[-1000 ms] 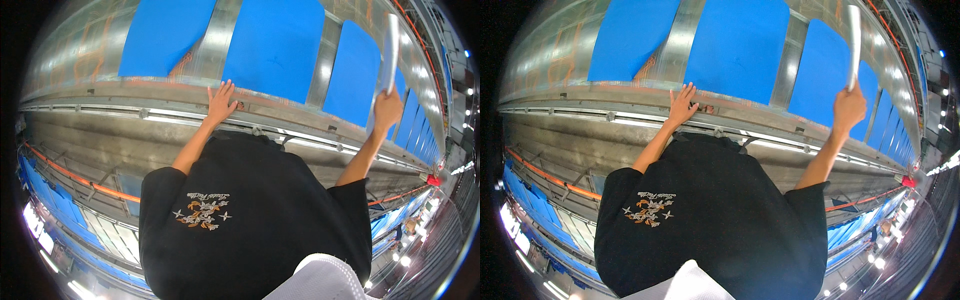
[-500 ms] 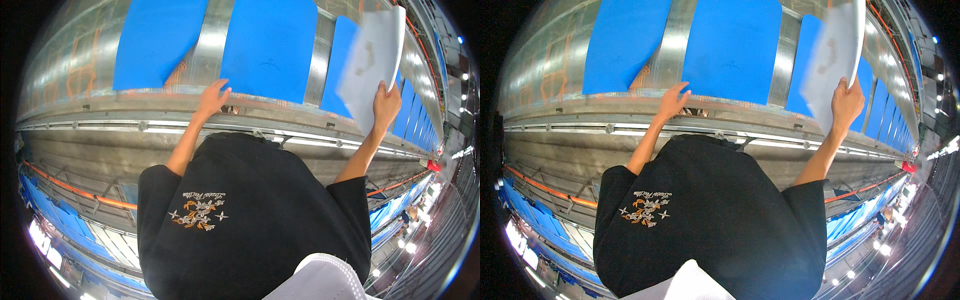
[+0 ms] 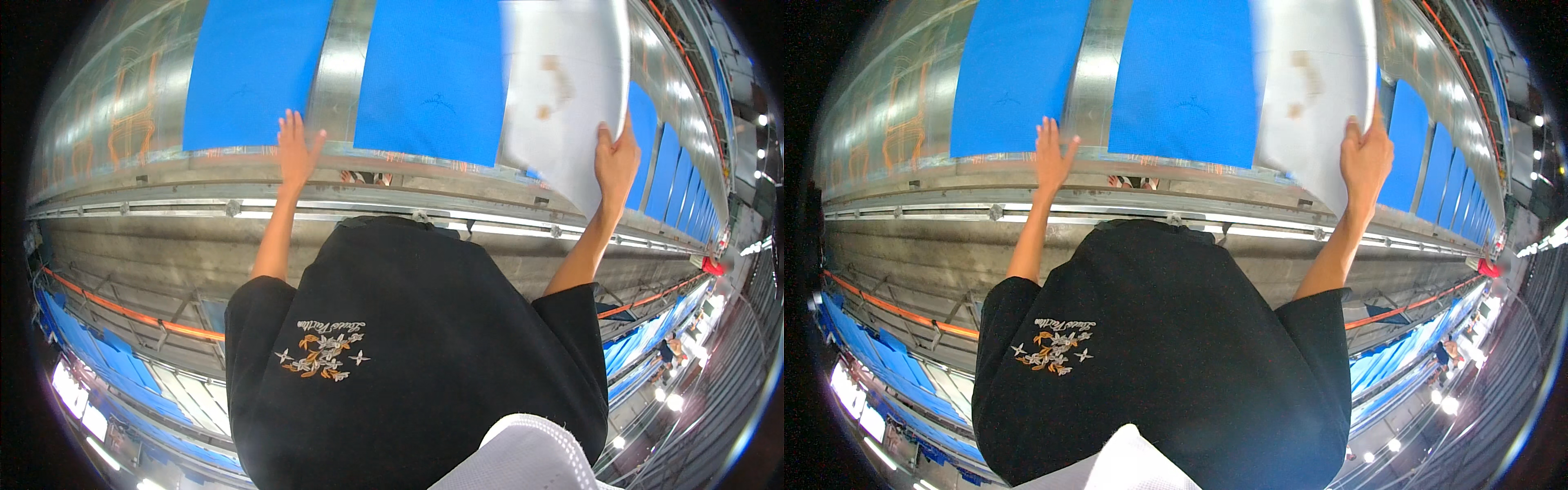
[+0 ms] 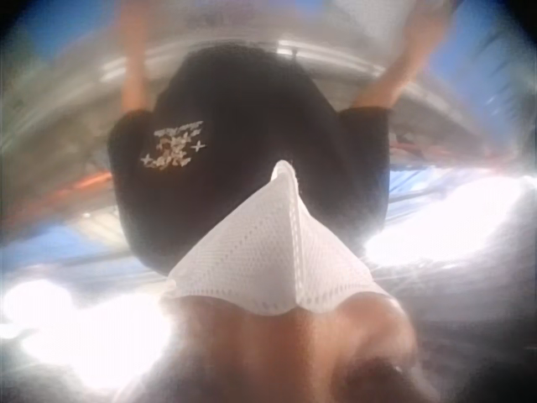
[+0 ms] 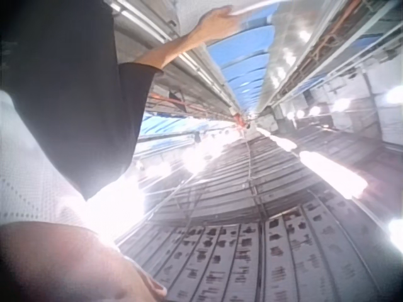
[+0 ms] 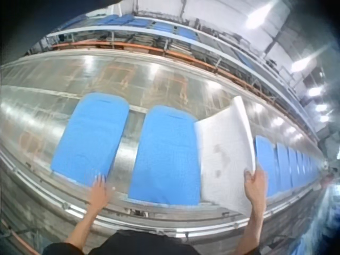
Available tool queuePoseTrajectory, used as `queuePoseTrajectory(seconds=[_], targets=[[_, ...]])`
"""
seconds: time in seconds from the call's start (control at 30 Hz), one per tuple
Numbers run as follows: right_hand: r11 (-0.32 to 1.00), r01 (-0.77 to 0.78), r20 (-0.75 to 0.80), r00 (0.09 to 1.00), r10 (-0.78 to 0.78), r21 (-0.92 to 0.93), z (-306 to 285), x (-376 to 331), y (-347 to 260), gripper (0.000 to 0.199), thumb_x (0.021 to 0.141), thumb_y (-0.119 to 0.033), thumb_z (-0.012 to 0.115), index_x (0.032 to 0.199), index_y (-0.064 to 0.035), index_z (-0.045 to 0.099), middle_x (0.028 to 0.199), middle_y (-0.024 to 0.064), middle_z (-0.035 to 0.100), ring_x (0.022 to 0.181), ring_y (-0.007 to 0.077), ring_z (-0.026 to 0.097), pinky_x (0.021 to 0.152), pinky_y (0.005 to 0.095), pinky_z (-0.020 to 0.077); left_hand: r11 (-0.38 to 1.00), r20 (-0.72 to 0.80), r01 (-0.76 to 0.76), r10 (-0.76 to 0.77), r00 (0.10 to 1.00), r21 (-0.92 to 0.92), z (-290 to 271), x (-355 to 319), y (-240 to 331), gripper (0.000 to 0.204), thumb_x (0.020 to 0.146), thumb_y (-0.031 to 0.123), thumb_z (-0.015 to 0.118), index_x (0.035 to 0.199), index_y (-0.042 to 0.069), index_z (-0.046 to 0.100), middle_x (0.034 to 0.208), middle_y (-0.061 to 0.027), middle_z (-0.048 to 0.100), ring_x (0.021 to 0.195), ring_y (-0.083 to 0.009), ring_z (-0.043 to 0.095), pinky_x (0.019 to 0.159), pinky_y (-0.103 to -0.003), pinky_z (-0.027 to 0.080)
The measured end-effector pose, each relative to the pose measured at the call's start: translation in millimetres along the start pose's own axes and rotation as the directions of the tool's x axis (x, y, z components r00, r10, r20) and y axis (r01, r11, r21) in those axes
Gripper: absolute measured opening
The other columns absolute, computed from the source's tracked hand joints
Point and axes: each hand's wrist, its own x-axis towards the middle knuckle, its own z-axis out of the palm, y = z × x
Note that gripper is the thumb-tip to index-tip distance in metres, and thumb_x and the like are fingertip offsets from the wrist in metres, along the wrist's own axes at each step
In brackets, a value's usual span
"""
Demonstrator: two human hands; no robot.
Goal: The person repeatedly wipes a blue surface with a white paper or cloth while walking along a metal walkway. They hold the paper in one hand and use the other hand to steady themselves on the railing.
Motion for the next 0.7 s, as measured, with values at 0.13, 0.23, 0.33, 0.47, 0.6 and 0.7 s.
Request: queuePoseTrajectory(seconds=[0.13, 0.23, 0.33, 0.47, 0.6, 0.7], targets=[[0.957, -0.126, 0.105, 0.982, 0.157, -0.261, -2, -10, -31, 0.049, 0.089, -0.014, 0.060, 0.137, -0.0220, 0.056, 0.090, 0.0216, 0.071, 0.073, 0.0371, 0.069, 0.071, 0.0450, 0.0523, 0.992, 0.072, -0.088, 0.081, 0.994, 0.089, 23, -24, 3, 0.088, 0.094, 0.052, 0.054, 0.152, -0.004, 0.020, 0.159, -0.0254, 0.017, 0.148, -0.0412, 0.014, 0.118, -0.055, 0.012], [0.997, 0.075, 0.421, 0.904, -0.072, 0.009, 18, -38, -38, 0.047, 0.090, -0.016, 0.060, 0.136, -0.0190, 0.057, 0.085, 0.0202, 0.071, 0.069, 0.0364, 0.068, 0.067, 0.0430, 0.0518, 0.981, 0.093, -0.029, 0.011, 0.996, 0.190, 28, -32, 11, 0.087, 0.095, 0.055, 0.048, 0.152, -0.004, 0.021, 0.159, -0.0239, 0.017, 0.149, -0.0390, 0.013, 0.117, -0.060, 0.006], [0.851, 0.224, 0.369, 0.827, -0.424, 0.476, 32, -54, -34, 0.045, 0.090, -0.018, 0.061, 0.135, -0.0139, 0.057, 0.081, 0.0195, 0.070, 0.066, 0.0354, 0.067, 0.065, 0.0407, 0.0511, 0.942, 0.093, -0.064, 0.035, 0.995, 0.330, 26, -32, 11, 0.086, 0.095, 0.058, 0.044, 0.152, -0.003, 0.023, 0.160, -0.0208, 0.018, 0.149, -0.0372, 0.014, 0.115, -0.065, 0.002], [0.987, -0.048, 0.265, 0.964, 0.006, 0.154, 0, -20, 8, 0.046, 0.090, -0.017, 0.061, 0.136, -0.0121, 0.056, 0.085, 0.0216, 0.070, 0.069, 0.0366, 0.068, 0.066, 0.0414, 0.0517, 0.961, 0.166, 0.007, -0.055, 0.985, 0.275, 18, -24, 15, 0.081, 0.095, 0.056, 0.046, 0.150, -0.001, 0.031, 0.160, -0.0184, 0.022, 0.148, -0.0362, 0.019, 0.113, -0.068, 0.000], [0.967, -0.151, -0.186, 0.976, 0.113, -0.207, -5, -10, 10, 0.048, 0.089, -0.016, 0.060, 0.136, -0.0184, 0.056, 0.084, 0.0220, 0.069, 0.069, 0.0398, 0.066, 0.067, 0.0463, 0.0520, 0.962, 0.247, 0.041, -0.110, 0.963, 0.269, 8, -10, 18, 0.082, 0.092, 0.056, 0.049, 0.148, 0.000, 0.034, 0.158, -0.0187, 0.026, 0.146, -0.0362, 0.024, 0.112, -0.069, 0.001], [0.963, -0.031, 0.047, 0.998, 0.045, -0.267, 16, -31, 2, 0.048, 0.088, -0.015, 0.059, 0.135, -0.0215, 0.057, 0.083, 0.0216, 0.069, 0.069, 0.0420, 0.065, 0.067, 0.0495, 0.0508, 0.958, 0.295, 0.059, -0.144, 0.945, 0.280, 8, -2, 14, 0.083, 0.089, 0.056, 0.053, 0.148, 0.000, 0.034, 0.158, -0.0182, 0.026, 0.146, -0.0357, 0.025, 0.112, -0.069, 0.003]])
